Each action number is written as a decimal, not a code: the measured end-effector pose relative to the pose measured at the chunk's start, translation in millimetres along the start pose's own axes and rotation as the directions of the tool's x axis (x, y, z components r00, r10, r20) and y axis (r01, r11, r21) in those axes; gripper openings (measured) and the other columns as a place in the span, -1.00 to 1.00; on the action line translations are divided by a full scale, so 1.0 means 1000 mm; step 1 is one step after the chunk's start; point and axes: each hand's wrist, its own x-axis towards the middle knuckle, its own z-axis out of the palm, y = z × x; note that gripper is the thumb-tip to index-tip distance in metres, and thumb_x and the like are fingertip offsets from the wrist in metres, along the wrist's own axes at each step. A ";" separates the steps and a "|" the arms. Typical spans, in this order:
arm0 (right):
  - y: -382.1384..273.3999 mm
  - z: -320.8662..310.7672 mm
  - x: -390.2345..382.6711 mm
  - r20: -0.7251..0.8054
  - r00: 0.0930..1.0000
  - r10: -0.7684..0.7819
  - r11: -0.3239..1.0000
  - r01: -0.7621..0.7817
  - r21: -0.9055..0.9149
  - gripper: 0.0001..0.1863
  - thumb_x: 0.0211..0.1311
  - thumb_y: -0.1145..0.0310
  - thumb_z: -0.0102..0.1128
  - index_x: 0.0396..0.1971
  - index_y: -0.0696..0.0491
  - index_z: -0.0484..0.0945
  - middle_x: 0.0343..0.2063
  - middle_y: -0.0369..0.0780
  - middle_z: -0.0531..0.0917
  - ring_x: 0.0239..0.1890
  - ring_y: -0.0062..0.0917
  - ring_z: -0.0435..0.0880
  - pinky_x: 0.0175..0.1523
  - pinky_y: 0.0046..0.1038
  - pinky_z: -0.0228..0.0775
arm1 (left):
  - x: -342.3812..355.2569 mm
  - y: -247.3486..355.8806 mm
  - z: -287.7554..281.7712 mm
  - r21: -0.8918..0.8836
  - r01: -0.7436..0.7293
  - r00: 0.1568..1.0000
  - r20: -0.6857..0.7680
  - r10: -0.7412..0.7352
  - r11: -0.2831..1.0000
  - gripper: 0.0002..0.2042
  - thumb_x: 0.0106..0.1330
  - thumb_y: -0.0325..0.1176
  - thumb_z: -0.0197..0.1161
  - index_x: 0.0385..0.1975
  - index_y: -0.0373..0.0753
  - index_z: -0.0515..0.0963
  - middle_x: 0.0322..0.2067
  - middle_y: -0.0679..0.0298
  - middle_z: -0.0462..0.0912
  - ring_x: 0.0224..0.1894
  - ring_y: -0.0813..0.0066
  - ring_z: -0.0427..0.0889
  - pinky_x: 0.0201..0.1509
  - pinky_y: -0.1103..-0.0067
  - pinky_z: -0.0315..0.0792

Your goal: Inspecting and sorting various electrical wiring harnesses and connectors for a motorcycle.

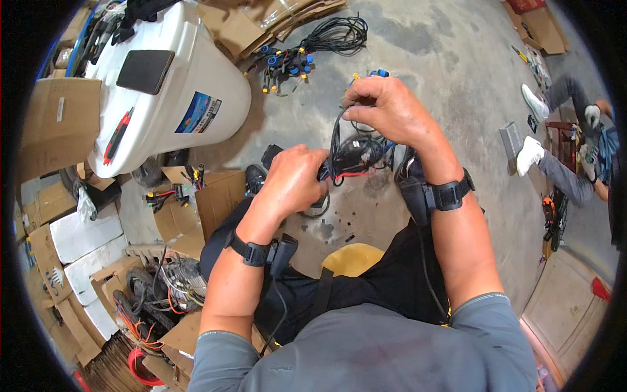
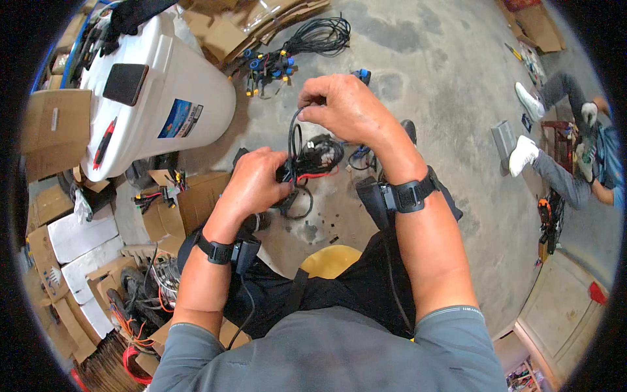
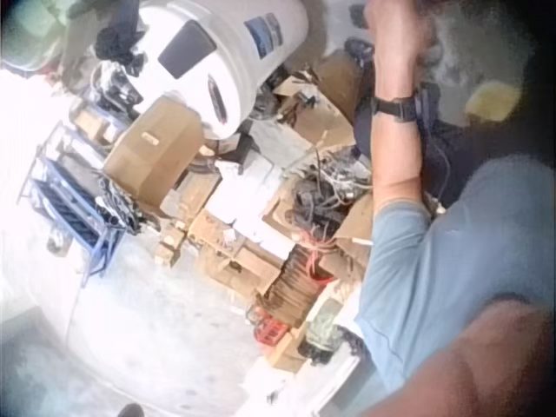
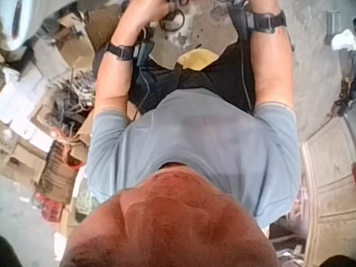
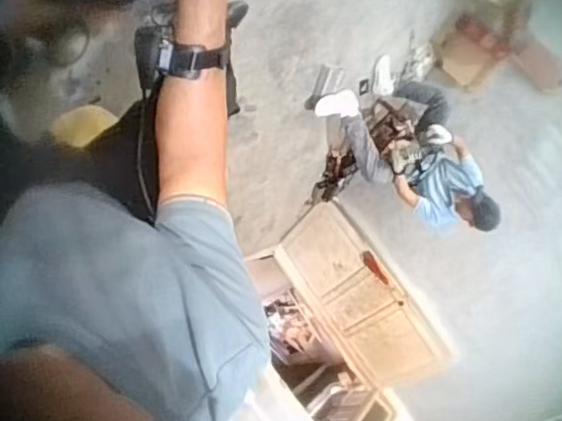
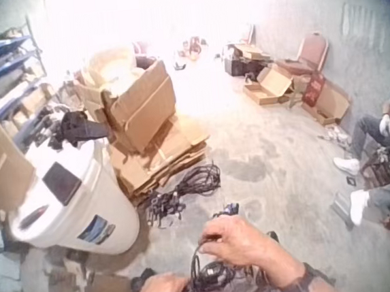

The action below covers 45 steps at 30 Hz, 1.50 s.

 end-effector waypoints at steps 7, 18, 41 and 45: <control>-0.021 -0.017 -0.008 0.176 0.984 0.009 0.938 -0.070 0.338 -0.84 0.00 0.41 0.34 -0.44 0.18 0.63 -0.56 -0.32 0.63 -0.45 -0.71 0.52 -0.30 -0.55 0.40 | 0.007 -0.019 -0.001 -0.133 0.246 0.957 -0.126 -0.263 0.960 -0.61 -0.14 -0.31 0.35 -0.25 -0.33 0.57 -0.42 -0.06 0.63 -0.35 -0.05 0.60 -0.21 0.29 0.46; -0.002 -0.024 -0.014 0.207 0.960 0.189 0.913 -0.094 -0.397 -0.80 0.06 0.36 0.28 -0.37 0.17 0.64 -0.41 -0.21 0.68 -0.33 -0.36 0.60 -0.20 -0.37 0.42 | 0.008 -0.040 -0.023 -0.901 -0.021 0.801 -0.274 -0.532 0.434 -0.71 -0.06 -0.61 0.38 -0.28 -0.47 0.55 -0.42 0.27 0.64 -0.43 0.62 0.56 -0.32 0.66 0.47; -0.020 0.025 0.001 0.423 0.906 0.011 0.994 0.035 -0.100 -0.75 0.10 0.31 0.14 -0.34 0.18 0.61 -0.45 0.04 0.63 -0.35 -0.10 0.62 -0.24 -0.25 0.44 | -0.003 -0.028 -0.020 -0.932 -0.101 0.945 -0.199 -0.258 0.349 -0.61 -0.10 -0.66 0.40 -0.18 -0.36 0.58 -0.31 0.30 0.67 -0.31 0.63 0.59 -0.16 0.64 0.50; 0.006 0.027 0.004 0.242 0.967 -0.082 0.968 0.135 -0.211 -0.78 0.07 0.35 0.13 -0.36 0.18 0.59 -0.48 0.01 0.61 -0.38 -0.10 0.61 -0.27 -0.26 0.42 | -0.004 -0.028 -0.019 -0.936 -0.040 0.968 -0.123 -0.218 0.349 -0.58 -0.15 -0.65 0.43 -0.19 -0.35 0.57 -0.31 0.33 0.65 -0.31 0.66 0.57 -0.16 0.64 0.48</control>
